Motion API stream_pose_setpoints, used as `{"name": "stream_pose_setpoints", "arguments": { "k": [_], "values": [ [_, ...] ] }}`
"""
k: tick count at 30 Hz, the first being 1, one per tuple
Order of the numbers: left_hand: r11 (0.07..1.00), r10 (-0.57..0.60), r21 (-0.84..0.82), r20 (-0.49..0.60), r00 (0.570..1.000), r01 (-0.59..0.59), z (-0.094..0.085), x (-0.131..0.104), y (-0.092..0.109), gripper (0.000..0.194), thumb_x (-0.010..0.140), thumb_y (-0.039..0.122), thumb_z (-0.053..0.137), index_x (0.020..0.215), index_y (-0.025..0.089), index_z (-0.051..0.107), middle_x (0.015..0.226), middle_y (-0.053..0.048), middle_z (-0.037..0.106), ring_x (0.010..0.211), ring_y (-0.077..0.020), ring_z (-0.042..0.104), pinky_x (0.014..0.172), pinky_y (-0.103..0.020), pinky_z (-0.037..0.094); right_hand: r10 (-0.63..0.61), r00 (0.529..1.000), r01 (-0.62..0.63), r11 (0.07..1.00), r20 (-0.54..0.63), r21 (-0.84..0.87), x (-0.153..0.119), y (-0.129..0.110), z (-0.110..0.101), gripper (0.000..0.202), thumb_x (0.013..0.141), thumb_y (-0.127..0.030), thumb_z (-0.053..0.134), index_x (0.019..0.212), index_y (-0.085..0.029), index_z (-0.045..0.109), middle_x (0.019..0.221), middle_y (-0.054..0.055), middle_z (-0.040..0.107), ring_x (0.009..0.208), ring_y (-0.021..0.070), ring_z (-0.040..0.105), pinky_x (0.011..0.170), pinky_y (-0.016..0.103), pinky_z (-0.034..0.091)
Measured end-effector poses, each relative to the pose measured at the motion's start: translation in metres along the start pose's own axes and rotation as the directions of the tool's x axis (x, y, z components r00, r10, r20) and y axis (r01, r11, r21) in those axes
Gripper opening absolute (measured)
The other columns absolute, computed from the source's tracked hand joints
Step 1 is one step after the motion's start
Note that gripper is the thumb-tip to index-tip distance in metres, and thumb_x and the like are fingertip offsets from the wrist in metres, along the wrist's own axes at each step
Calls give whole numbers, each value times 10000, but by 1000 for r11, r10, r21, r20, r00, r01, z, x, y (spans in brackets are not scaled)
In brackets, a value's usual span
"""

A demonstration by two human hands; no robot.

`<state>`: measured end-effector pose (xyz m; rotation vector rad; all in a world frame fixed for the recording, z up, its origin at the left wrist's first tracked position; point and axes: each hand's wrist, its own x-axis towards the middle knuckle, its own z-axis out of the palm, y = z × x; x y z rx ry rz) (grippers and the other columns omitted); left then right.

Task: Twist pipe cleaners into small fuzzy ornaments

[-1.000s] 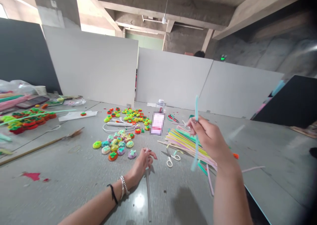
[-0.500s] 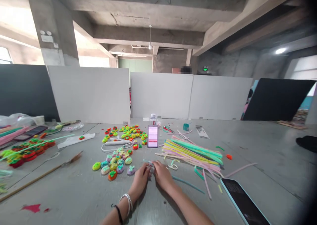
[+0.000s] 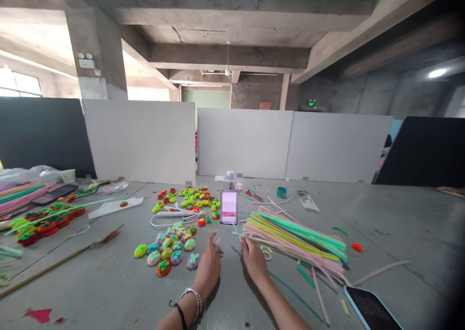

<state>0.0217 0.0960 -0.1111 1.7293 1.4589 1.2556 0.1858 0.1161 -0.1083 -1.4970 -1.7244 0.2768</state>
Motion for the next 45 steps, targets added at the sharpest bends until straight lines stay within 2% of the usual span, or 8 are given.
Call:
{"name": "stream_pose_setpoints", "arguments": {
  "k": [6, 12, 15, 24, 27, 30, 40, 45],
  "values": [
    [998, 60, -3, 163, 985, -60, 1, -5, 10, 499, 904, 271, 289, 1388, 159, 243, 1028, -123, 632, 913, -197, 608, 828, -309, 411, -70, 992, 55, 988, 104, 144, -9, -14, -7, 368, 930, -275, 288, 1169, -218, 561, 1054, 77, 677, 960, 218, 638, 798, 305, 459],
    [998, 45, 38, 181, 983, -52, -1, -7, 18, 621, 908, 280, 349, 1466, 201, 89, 1005, -97, 672, 952, -199, 629, 841, -292, 410, -182, 983, 180, 973, 1, 147, -10, -10, 0, 361, 891, -159, 316, 1123, -182, 592, 1093, 98, 614, 1073, 206, 559, 933, 333, 420],
    [997, 45, 52, 178, 983, -55, -2, -8, 20, 635, 909, 276, 357, 1472, 229, 69, 1013, -79, 679, 942, -195, 637, 835, -282, 412, -170, 985, 171, 977, -21, 127, -10, -8, 0, 363, 888, -152, 320, 1128, -180, 592, 1097, 105, 594, 1082, 209, 549, 940, 337, 421],
    [1000, 14, 24, 175, 985, -18, -4, -6, 22, 617, 905, 290, 365, 1468, 220, 121, 1055, -93, 667, 925, -200, 635, 829, -299, 417, -118, 992, 117, 993, 35, 20, -15, -23, -11, 342, 947, -300, 312, 1021, -194, 628, 958, 82, 673, 921, 213, 627, 772, 290, 441],
    [1000, 5, -9, 164, 986, -4, -3, -5, 21, 632, 905, 259, 358, 1469, 204, 79, 1075, -98, 670, 969, -197, 627, 864, -310, 409, -58, 995, 57, 998, 80, 6, -15, -22, -12, 357, 948, -285, 298, 1098, -194, 609, 956, 79, 704, 873, 216, 656, 715, 279, 436],
    [1000, -3, -29, 147, 989, 7, -3, -5, 21, 649, 897, 233, 365, 1468, 192, 59, 1093, -99, 667, 1001, -192, 619, 899, -313, 397, -75, 991, 73, 997, 110, 18, -14, -21, -12, 368, 944, -285, 308, 1167, -198, 587, 1026, 85, 699, 913, 217, 657, 743, 280, 437],
    [989, 8, 144, 165, 986, -32, -5, -11, 31, 584, 900, 254, 340, 1458, 214, 175, 1063, -91, 662, 930, -210, 627, 836, -288, 400, -153, 982, 154, 988, 109, -3, -17, -24, -13, 360, 950, -290, 297, 1063, -215, 630, 978, 63, 703, 916, 207, 650, 745, 272, 434],
    [982, 56, 167, 176, 983, -86, -5, -10, 28, 518, 888, 218, 329, 1405, 244, 327, 1096, -74, 649, 985, -213, 599, 864, -301, 400, -148, 983, 148, 989, 109, 9, -16, -24, -14, 356, 947, -284, 307, 1089, -202, 623, 1026, 72, 694, 949, 203, 642, 776, 272, 431]
  ]
}}
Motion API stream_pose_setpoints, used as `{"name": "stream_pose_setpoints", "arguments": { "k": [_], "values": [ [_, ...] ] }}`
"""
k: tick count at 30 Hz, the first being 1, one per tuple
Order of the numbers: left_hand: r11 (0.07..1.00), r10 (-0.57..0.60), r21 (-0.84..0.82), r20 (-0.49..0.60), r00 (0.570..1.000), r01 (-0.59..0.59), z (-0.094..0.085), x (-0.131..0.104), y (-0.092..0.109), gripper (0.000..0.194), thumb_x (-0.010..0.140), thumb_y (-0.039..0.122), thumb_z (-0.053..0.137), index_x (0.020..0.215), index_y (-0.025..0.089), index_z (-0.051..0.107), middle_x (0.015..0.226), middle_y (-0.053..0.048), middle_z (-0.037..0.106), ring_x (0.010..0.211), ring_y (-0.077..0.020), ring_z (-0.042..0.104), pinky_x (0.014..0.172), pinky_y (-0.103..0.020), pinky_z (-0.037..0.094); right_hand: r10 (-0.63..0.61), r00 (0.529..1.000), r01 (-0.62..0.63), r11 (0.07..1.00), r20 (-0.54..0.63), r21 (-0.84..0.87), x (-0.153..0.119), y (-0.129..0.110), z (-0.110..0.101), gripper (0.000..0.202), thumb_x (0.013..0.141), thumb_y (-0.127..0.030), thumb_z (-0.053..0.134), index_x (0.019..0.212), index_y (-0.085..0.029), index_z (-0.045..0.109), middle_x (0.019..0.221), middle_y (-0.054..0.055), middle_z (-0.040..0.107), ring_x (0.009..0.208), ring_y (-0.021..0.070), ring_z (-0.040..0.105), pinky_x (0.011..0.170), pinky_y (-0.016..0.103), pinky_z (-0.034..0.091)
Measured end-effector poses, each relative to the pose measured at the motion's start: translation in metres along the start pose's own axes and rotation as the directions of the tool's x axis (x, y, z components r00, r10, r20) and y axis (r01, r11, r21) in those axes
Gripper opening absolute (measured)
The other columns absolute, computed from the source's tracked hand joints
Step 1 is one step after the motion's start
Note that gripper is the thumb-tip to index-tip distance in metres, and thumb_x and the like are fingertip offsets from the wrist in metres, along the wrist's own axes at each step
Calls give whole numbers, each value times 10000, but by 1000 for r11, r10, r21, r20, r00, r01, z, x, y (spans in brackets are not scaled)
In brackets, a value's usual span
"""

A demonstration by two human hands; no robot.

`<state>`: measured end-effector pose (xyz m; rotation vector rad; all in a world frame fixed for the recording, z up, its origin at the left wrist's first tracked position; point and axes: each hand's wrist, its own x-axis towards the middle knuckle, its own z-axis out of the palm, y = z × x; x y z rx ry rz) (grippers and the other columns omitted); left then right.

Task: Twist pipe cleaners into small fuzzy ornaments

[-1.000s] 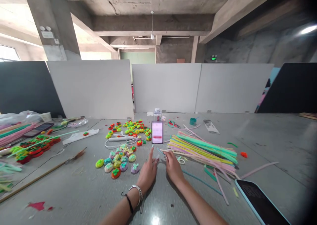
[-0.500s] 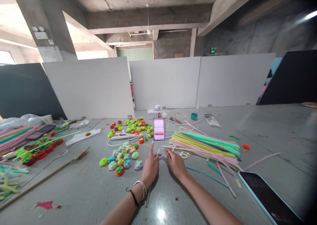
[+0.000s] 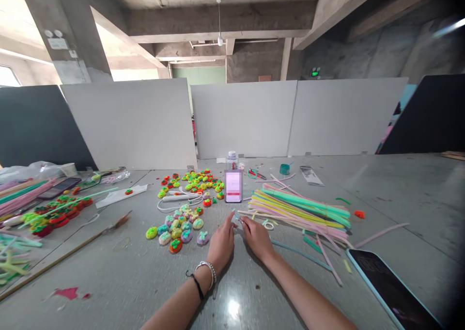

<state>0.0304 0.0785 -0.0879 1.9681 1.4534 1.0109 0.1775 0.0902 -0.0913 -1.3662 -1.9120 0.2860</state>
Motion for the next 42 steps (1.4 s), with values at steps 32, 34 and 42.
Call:
{"name": "stream_pose_setpoints", "arguments": {
  "k": [32, 34, 42],
  "values": [
    [967, 22, 255, 16, 1000, -25, 0, -1, 1, 545, 939, 291, 265, 1471, 263, 145, 1116, -83, 661, 947, -212, 640, 753, -276, 422, -95, 995, 96, 995, -36, 26, 0, 12, 7, 374, 915, -226, 383, 1233, -243, 580, 1165, 45, 656, 1036, 184, 620, 903, 321, 467],
    [964, 25, 263, 22, 999, -29, 0, -1, 0, 535, 938, 282, 266, 1465, 270, 172, 1129, -84, 658, 943, -214, 643, 747, -277, 425, -90, 995, 92, 995, -37, 31, 0, 12, 8, 373, 914, -224, 385, 1228, -237, 586, 1153, 49, 661, 1023, 186, 625, 892, 319, 472],
    [959, 10, 282, 1, 1000, -10, 3, 0, -4, 507, 941, 292, 262, 1445, 237, 245, 1126, -105, 660, 943, -223, 647, 739, -287, 436, -101, 994, 102, 994, -37, 35, 0, 11, 7, 373, 924, -242, 372, 1232, -260, 582, 1110, 37, 673, 979, 188, 639, 844, 320, 490]
  ]
}}
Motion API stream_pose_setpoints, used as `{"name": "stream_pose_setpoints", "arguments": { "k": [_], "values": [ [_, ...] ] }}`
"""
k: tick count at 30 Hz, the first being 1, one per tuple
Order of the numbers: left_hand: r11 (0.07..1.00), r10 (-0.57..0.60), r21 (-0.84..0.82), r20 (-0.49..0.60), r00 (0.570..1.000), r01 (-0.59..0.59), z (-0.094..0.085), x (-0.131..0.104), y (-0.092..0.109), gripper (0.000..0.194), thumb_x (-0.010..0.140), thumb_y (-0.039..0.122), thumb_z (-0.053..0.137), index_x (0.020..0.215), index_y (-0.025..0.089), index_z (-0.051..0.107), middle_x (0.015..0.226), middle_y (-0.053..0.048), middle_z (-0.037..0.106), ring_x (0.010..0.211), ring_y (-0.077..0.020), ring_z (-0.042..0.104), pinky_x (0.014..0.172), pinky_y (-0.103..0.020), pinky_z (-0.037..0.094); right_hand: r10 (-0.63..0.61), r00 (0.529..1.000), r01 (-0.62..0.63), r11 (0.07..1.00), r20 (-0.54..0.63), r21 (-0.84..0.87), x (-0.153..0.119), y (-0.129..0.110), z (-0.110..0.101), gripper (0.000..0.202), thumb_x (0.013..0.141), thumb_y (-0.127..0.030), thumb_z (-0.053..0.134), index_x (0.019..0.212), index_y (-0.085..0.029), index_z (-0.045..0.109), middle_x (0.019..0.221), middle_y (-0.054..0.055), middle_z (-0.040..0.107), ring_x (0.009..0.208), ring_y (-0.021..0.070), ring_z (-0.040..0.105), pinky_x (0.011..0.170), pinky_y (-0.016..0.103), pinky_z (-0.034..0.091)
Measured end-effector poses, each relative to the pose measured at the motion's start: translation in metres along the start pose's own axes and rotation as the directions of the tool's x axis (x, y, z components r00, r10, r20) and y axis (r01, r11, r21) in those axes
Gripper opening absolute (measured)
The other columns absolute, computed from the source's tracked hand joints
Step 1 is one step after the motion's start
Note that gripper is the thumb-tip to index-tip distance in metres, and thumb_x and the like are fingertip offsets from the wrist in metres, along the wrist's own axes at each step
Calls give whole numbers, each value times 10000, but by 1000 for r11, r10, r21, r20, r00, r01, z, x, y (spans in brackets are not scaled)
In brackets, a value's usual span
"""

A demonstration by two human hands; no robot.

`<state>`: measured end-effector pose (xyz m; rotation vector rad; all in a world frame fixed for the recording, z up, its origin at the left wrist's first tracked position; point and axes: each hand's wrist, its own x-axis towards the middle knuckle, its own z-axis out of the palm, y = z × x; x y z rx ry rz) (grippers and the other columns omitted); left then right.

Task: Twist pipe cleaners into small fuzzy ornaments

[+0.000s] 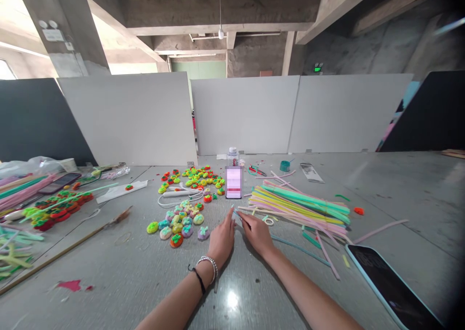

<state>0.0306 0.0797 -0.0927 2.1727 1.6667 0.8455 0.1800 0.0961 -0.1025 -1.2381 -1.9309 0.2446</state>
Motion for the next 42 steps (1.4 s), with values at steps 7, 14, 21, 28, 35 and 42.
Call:
{"name": "stream_pose_setpoints", "arguments": {
  "k": [7, 14, 21, 28, 35, 42],
  "values": [
    [1000, 7, -9, -43, 999, -7, 3, 1, -3, 489, 944, 309, 258, 1418, 202, 316, 1141, -106, 651, 976, -222, 633, 776, -294, 442, 3, 1000, -3, 1000, 18, 4, 1, -3, -2, 367, 938, -279, 363, 1223, -238, 590, 1104, 48, 676, 993, 200, 636, 846, 331, 491],
    [998, 4, -55, -62, 998, -7, 3, 1, -3, 481, 944, 318, 265, 1401, 196, 354, 1095, -92, 669, 956, -208, 634, 776, -279, 439, -12, 1000, 12, 1000, 28, 19, 0, -4, -3, 381, 952, -328, 338, 1225, -232, 586, 1134, 45, 665, 1032, 196, 622, 870, 330, 480],
    [990, -10, -142, -68, 998, 0, 0, 1, -1, 488, 935, 312, 289, 1405, 200, 352, 946, -65, 698, 882, -182, 637, 750, -248, 426, -6, 1000, 6, 999, 10, 51, 0, -3, 0, 391, 957, -352, 325, 1194, -218, 606, 1157, 52, 658, 1070, 191, 605, 920, 333, 455],
    [886, -6, -463, -55, 998, -20, 4, 6, -3, 513, 920, 358, 327, 1387, 156, 390, 804, -28, 674, 731, -145, 586, 733, -244, 435, 1, 1000, -1, 999, 12, 46, 0, -3, -1, 392, 957, -360, 328, 1184, -208, 609, 1139, 67, 664, 1055, 203, 611, 897, 341, 464],
    [637, -60, -764, 77, 995, 97, 6, 12, -6, 568, 844, 442, 482, 1326, 141, 482, 712, 1, 583, 538, -74, 433, 516, -183, 381, -37, 999, 35, 998, 21, 54, 0, -3, -1, 377, 959, -342, 323, 1165, -219, 615, 1118, 65, 669, 1046, 194, 610, 887, 315, 459],
    [368, -21, -894, 267, 964, 255, -2, 13, -6, 605, 778, 470, 562, 1287, 148, 504, 760, 10, 546, 371, -2, 280, 352, -175, 198, -31, 999, 29, 998, 42, 55, 0, -8, -5, 378, 966, -321, 298, 1161, -230, 610, 1119, 55, 664, 1041, 188, 607, 863, 298, 454]
  ]
}}
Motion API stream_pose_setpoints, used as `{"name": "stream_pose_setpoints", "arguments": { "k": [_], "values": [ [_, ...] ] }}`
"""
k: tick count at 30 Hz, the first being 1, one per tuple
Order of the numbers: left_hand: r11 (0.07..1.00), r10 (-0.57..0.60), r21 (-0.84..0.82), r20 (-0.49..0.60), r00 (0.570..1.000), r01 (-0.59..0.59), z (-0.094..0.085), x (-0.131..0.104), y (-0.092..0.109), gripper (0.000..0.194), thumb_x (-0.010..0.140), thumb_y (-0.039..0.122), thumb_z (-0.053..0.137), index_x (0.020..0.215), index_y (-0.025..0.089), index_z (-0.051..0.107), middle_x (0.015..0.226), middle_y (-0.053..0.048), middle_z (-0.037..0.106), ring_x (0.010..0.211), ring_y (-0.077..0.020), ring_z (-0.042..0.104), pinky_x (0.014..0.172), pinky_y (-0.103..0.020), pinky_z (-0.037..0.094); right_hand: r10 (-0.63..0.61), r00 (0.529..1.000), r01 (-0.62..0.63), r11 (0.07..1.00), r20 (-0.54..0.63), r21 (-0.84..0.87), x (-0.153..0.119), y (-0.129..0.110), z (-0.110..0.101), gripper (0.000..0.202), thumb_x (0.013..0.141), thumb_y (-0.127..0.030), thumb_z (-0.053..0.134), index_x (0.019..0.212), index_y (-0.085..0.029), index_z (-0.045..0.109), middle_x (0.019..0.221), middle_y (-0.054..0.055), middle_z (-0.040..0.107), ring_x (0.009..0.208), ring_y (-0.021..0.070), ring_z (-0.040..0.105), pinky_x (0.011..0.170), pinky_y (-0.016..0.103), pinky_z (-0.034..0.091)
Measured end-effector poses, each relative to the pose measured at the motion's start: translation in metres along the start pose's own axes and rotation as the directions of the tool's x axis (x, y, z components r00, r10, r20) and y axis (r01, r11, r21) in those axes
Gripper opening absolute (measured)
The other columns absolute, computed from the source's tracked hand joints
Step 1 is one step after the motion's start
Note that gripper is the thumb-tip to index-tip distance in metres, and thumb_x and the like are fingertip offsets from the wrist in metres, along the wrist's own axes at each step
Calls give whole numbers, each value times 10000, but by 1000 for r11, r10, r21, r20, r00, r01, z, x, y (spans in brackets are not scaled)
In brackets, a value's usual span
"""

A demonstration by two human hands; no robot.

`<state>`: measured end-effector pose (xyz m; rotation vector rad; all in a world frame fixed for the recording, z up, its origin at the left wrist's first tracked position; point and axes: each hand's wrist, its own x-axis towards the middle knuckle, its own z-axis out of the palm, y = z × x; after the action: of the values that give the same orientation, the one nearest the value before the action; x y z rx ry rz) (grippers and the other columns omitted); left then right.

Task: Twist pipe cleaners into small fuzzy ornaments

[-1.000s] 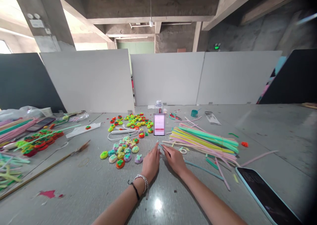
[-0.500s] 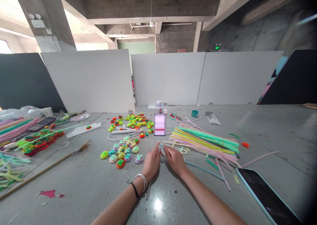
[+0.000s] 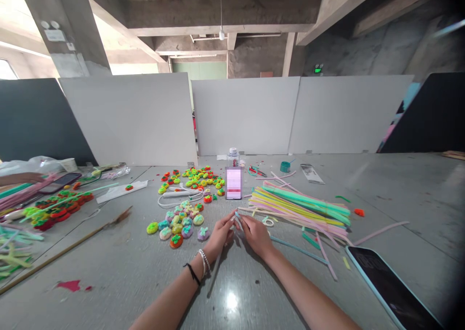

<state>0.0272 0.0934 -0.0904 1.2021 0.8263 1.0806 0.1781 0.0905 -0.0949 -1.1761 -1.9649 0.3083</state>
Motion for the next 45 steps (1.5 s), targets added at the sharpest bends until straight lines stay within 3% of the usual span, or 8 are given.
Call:
{"name": "stream_pose_setpoints", "arguments": {
  "k": [9, 16, 24, 28, 32, 35, 40, 45],
  "values": [
    [981, -80, -171, 59, 995, 89, -2, 3, 2, 521, 730, 431, 616, 1152, 129, 564, 711, 33, 565, 333, 14, 226, 360, -178, 188, 32, 998, -34, 999, -45, -26, -1, 4, 3, 382, 968, -330, 282, 1126, -238, 617, 1084, 47, 677, 1009, 191, 622, 836, 296, 457],
    [980, -100, -160, 99, 990, 115, -3, 2, 6, 501, 746, 418, 606, 1153, 131, 552, 740, 26, 585, 336, 13, 202, 366, -181, 192, 46, 998, -48, 998, -41, -41, -1, 5, 4, 395, 974, -357, 268, 1039, -240, 640, 1023, 39, 689, 946, 181, 635, 796, 276, 450],
    [976, -102, -174, 157, 982, 130, -2, 0, 7, 303, 800, 416, 548, 868, 123, 582, 675, 43, 533, 339, 14, 161, 354, -170, 173, 31, 1000, -31, 998, -4, -60, 0, 5, 4, 412, 976, -364, 260, 905, -216, 638, 909, 40, 683, 881, 172, 631, 767, 256, 432],
    [975, -123, -163, 164, 979, 150, -3, 0, 7, 297, 795, 418, 558, 866, 129, 572, 644, 50, 526, 337, 9, 155, 353, -170, 192, 14, 1000, -14, 998, 12, -64, 0, 5, 4, 420, 975, -360, 254, 864, -213, 631, 870, 40, 677, 843, 174, 629, 747, 257, 434],
    [975, -93, -186, 143, 985, 119, -3, 3, 2, 392, 769, 415, 595, 1046, 140, 562, 760, 30, 583, 328, 24, 203, 347, -164, 189, 52, 998, -54, 997, -39, -60, -1, 5, 4, 363, 961, -354, 287, 1140, -212, 569, 965, 60, 675, 877, 196, 638, 752, 283, 452],
    [993, -63, -98, 92, 994, 71, -1, 4, -6, 484, 775, 424, 582, 1160, 137, 520, 788, 9, 604, 323, 18, 280, 334, -160, 197, 126, 987, -129, 991, -99, -25, -1, 7, 5, 441, 943, -349, 331, 1358, -208, 379, 977, 59, 674, 821, 198, 652, 730, 302, 475],
    [973, 28, 230, 0, 1000, -27, 8, 0, -15, 516, 838, 415, 470, 1283, 157, 437, 772, 4, 622, 322, -13, 358, 294, -150, 271, 40, 996, -39, 999, -76, 14, 0, 9, 4, 356, 930, -269, 324, 1195, -237, 560, 1165, 55, 633, 1053, 193, 601, 876, 319, 458],
    [904, 81, 427, -101, 992, -30, 14, -5, -10, 406, 826, 359, 479, 1181, 162, 481, 793, -6, 647, 328, -32, 416, 280, -158, 348, 45, 997, -45, 999, -62, -11, 0, 8, 4, 336, 921, -241, 340, 1184, -237, 550, 1159, 48, 639, 1018, 194, 618, 839, 313, 466]
  ]
}}
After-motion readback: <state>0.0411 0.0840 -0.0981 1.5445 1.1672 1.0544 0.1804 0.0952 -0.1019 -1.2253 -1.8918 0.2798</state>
